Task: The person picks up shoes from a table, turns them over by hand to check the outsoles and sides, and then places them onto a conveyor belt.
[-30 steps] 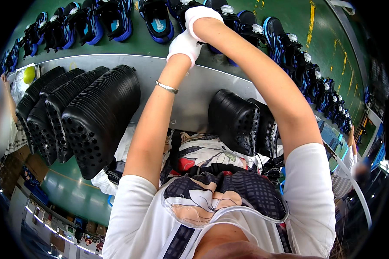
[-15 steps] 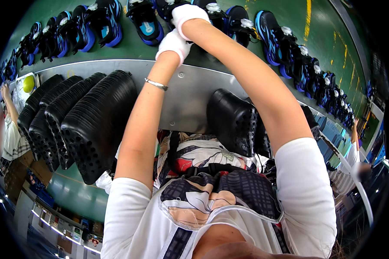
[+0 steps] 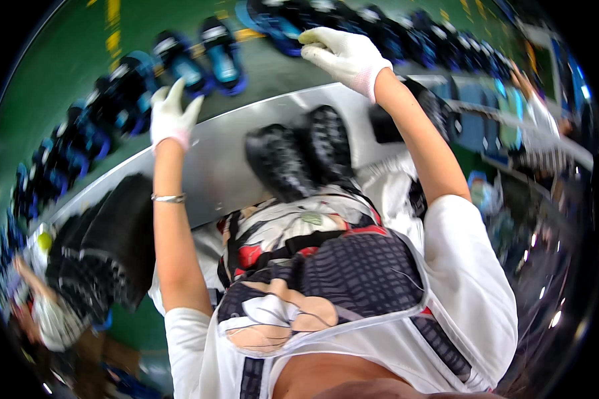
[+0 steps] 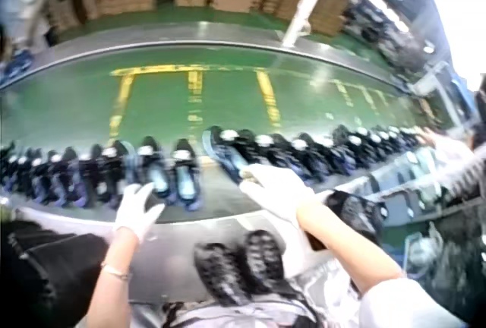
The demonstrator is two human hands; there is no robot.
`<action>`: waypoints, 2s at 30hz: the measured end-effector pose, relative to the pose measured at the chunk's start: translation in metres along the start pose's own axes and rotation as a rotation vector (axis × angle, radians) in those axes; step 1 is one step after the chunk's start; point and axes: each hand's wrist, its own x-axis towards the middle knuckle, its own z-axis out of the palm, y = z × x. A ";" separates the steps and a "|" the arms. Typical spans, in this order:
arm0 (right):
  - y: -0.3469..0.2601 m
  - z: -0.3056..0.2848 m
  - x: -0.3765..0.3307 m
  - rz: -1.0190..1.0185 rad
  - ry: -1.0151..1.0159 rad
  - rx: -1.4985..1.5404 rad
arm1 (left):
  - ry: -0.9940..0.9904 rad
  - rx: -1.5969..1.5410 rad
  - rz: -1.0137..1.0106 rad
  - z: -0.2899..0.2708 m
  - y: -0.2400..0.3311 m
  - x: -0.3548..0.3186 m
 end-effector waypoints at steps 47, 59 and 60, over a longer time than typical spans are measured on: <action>0.180 -0.073 -0.213 0.129 0.159 -0.195 | -0.111 -0.404 -0.208 0.011 0.007 -0.051; 0.026 -0.046 -0.123 -0.585 0.215 0.063 | -0.453 -1.458 -0.152 -0.057 0.174 -0.051; 0.008 -0.035 -0.112 -0.668 0.197 0.075 | -0.431 -1.605 -0.149 -0.054 0.182 -0.056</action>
